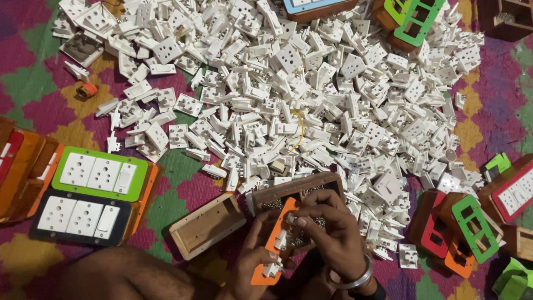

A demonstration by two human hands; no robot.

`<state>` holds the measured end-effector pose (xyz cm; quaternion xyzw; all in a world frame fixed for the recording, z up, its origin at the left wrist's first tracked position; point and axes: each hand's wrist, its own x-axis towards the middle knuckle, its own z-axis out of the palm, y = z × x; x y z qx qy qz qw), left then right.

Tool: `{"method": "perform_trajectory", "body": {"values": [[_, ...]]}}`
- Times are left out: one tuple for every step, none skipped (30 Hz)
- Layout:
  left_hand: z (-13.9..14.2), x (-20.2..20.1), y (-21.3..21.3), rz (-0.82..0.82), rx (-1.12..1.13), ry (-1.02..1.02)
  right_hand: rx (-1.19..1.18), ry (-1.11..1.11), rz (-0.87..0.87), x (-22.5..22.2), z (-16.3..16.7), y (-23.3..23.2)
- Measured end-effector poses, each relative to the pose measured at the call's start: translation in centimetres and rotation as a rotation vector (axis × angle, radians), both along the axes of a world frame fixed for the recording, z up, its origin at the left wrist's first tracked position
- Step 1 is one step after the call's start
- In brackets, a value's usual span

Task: The person assembles white plastic electrical components into colored frames using small metal pins. They pick up frames, insert components, and secure them with pins from a wooden box, then place the completed units aside.

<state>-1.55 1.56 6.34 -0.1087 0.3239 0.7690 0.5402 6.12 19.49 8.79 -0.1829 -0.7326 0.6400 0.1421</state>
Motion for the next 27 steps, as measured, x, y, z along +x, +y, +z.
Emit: {"method": "perform_trajectory", "body": {"values": [[-0.1,0.0,0.0,-0.013,0.038,0.023,-0.001,-0.006,-0.004,-0.2,0.2,0.0],[-0.2,0.0,0.0,-0.023,0.076,0.045,-0.003,-0.012,-0.004,-0.4,0.3,-0.1],[-0.3,0.1,0.0,-0.032,0.113,0.063,-0.005,-0.023,-0.005,-0.4,0.4,-0.2],[-0.4,0.1,0.0,-0.051,0.085,0.061,-0.074,-0.070,-0.016,-0.4,0.3,-0.3],[-0.5,0.1,0.0,-0.071,0.058,0.061,-0.143,-0.115,-0.029,-0.3,0.3,-0.3],[-0.6,0.1,0.0,-0.092,0.030,0.062,-0.212,-0.160,-0.042,-0.1,0.3,-0.3],[-0.8,0.2,0.0,-0.095,0.032,0.067,-0.203,-0.164,-0.038,0.0,0.2,-0.4],[-0.9,0.2,-0.1,-0.099,0.035,0.074,-0.194,-0.167,-0.033,0.1,0.1,-0.4],[-1.0,0.3,0.0,-0.100,0.039,0.082,-0.184,-0.170,-0.027,0.2,0.1,-0.3],[-1.1,0.3,0.0,-0.097,0.046,0.090,-0.188,-0.187,-0.031,0.2,0.0,-0.3],[-1.2,0.4,-0.1,-0.091,0.052,0.099,-0.193,-0.203,-0.030,0.2,0.0,-0.2],[-1.2,0.4,-0.1,-0.082,0.056,0.109,-0.199,-0.219,-0.028,0.1,-0.1,-0.2],[-1.3,0.4,0.0,-0.079,0.048,0.106,-0.186,-0.189,-0.012,0.0,-0.1,-0.2],[-1.4,0.5,0.0,-0.078,0.040,0.103,-0.174,-0.160,0.002,-0.1,-0.1,-0.2],[-1.4,0.5,0.0,-0.079,0.032,0.100,-0.161,-0.131,0.014,-0.2,-0.1,-0.4],[-1.4,0.5,0.1,-0.073,0.037,0.094,-0.144,-0.157,-0.027,-0.3,-0.1,-0.6],[-1.5,0.5,0.1,-0.067,0.043,0.088,-0.126,-0.182,-0.069,-0.3,0.0,-0.9],[-1.5,0.5,0.2,-0.061,0.051,0.083,-0.106,-0.207,-0.111,-0.4,0.0,-1.2],[-1.4,0.5,0.3,-0.058,0.054,0.094,0.005,-0.150,-0.113,-0.4,0.0,-1.6],[-1.3,0.5,0.3,-0.054,0.057,0.107,0.115,-0.091,-0.114,-0.3,0.0,-2.1],[-1.3,0.5,0.4,-0.050,0.060,0.120,0.224,-0.032,-0.114,-0.3,0.0,-2.3],[-1.1,0.5,0.4,-0.042,0.049,0.107,0.298,-0.012,-0.101,-0.2,0.0,-2.4],[-0.9,0.5,0.4,-0.034,0.038,0.093,0.372,0.006,-0.087,-0.1,-0.1,-2.5],[-0.8,0.5,0.3,-0.026,0.027,0.078,0.445,0.025,-0.074,-0.1,-0.3,-2.5],[-0.6,0.4,0.4,-0.059,-0.002,0.190,0.516,0.043,-0.084,-0.1,-0.5,-2.3],[-0.4,0.2,0.5,-0.092,-0.032,0.300,0.587,0.061,-0.095,-0.1,-0.8,-2.1],[-0.2,0.0,0.5,-0.125,-0.062,0.411,0.658,0.080,-0.107,-0.2,-1.1,-1.9]]}}
